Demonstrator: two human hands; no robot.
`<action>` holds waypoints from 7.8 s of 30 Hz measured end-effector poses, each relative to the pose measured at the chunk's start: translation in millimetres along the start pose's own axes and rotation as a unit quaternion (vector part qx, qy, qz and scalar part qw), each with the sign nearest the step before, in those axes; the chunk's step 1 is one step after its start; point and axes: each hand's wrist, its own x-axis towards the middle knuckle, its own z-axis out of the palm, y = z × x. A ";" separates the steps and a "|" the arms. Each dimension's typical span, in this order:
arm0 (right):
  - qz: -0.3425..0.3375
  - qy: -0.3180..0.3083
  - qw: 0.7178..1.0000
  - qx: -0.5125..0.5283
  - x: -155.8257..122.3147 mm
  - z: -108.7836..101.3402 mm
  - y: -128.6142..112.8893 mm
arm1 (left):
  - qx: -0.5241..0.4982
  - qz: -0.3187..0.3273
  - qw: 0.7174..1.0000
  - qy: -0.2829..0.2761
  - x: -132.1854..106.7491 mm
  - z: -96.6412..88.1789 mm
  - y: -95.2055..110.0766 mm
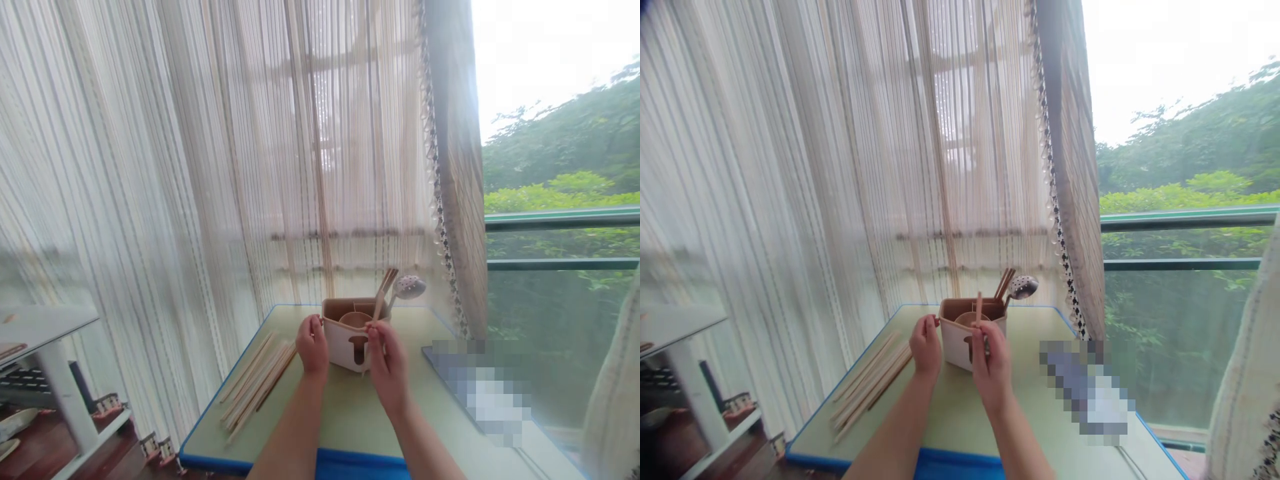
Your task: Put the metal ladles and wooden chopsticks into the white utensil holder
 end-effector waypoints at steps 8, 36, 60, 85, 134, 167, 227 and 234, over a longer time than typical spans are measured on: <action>0.007 -0.215 0.976 -0.029 130.8 17.3 -39.0 | -0.042 0.109 0.993 -0.004 -2.4 -5.2 11.5; 0.040 -0.075 0.933 -0.351 166.9 -20.5 -11.8 | -0.023 0.141 0.882 -0.448 69.6 78.9 100.0; -0.010 -0.076 0.910 -0.406 162.7 -0.5 -9.4 | -0.061 0.217 0.875 -0.427 84.2 88.6 72.0; -0.013 -0.019 0.915 -0.403 175.2 -14.6 14.1 | 0.029 0.170 0.872 -0.459 72.0 113.1 46.0; -0.245 -0.129 0.909 -0.312 105.1 10.2 -57.4 | 0.420 0.042 0.851 -0.313 76.4 -65.4 53.0; 0.128 -0.293 0.905 -0.281 -82.0 -3.5 43.4 | 0.427 0.055 0.899 -0.077 -29.1 -102.9 -22.3; -0.050 -0.240 0.965 -0.090 144.7 4.6 -24.6 | -0.001 0.234 0.938 -0.257 61.0 -4.8 84.9; -0.065 -0.038 0.987 -0.141 163.6 -35.4 -16.9 | -0.057 0.288 0.909 -0.297 81.6 48.8 127.0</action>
